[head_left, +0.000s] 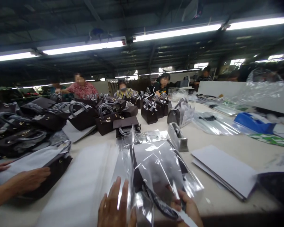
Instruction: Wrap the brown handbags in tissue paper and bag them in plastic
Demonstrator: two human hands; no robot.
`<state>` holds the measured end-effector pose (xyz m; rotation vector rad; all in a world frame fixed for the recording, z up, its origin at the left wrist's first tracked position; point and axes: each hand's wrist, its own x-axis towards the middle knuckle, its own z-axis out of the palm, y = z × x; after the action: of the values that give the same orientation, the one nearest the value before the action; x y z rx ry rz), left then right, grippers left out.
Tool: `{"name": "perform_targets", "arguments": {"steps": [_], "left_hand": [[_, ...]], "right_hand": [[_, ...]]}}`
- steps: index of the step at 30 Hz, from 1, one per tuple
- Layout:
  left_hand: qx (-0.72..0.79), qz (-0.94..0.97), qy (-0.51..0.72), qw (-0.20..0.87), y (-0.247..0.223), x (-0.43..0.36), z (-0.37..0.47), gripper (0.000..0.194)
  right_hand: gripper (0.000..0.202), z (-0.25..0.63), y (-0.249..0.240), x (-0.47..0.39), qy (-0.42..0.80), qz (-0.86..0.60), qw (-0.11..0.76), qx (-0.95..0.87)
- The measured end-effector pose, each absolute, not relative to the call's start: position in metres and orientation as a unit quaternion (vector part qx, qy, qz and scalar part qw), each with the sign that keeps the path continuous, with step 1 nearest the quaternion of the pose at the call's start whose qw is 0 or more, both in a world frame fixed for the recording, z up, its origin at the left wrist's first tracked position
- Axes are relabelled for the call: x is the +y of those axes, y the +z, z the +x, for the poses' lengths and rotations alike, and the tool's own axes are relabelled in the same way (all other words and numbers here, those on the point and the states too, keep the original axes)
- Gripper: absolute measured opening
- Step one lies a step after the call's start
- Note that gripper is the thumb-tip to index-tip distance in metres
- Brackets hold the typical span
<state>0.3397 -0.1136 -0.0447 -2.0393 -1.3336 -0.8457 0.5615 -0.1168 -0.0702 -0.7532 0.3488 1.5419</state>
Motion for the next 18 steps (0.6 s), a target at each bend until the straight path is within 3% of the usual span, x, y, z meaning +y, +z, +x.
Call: {"name": "perform_targets", "arguments": {"steps": [2,4,7,9,13,18], "left_hand": [[-0.554,-0.727,-0.352,0.203,-0.057,-0.110,0.345,0.076],[-0.636,-0.646,-0.419,0.053,-0.073,-0.105,0.353,0.086],[-0.663,-0.495,-0.524,-0.201,-0.093,-0.094,0.362,0.078],[-0.628,-0.442,-0.568,-0.298,-0.097,-0.086,0.368,0.066],[-0.604,-0.448,-0.553,-0.359,-0.089,-0.080,0.389,0.032],[-0.591,-0.499,-0.518,-0.366,-0.095,-0.109,0.414,0.037]], "right_hand": [[0.011,0.559,-0.060,-0.117,0.677,-0.318,0.640,0.177],[0.007,0.562,-0.055,-0.118,0.687,-0.293,0.640,0.181],[0.008,0.571,-0.056,-0.120,0.709,-0.256,0.639,0.154],[0.010,0.575,-0.058,-0.121,0.721,-0.245,0.640,0.100],[0.012,0.578,-0.055,-0.124,0.729,-0.252,0.637,0.003],[0.014,0.571,-0.050,-0.119,0.719,-0.253,0.645,0.057]]}}
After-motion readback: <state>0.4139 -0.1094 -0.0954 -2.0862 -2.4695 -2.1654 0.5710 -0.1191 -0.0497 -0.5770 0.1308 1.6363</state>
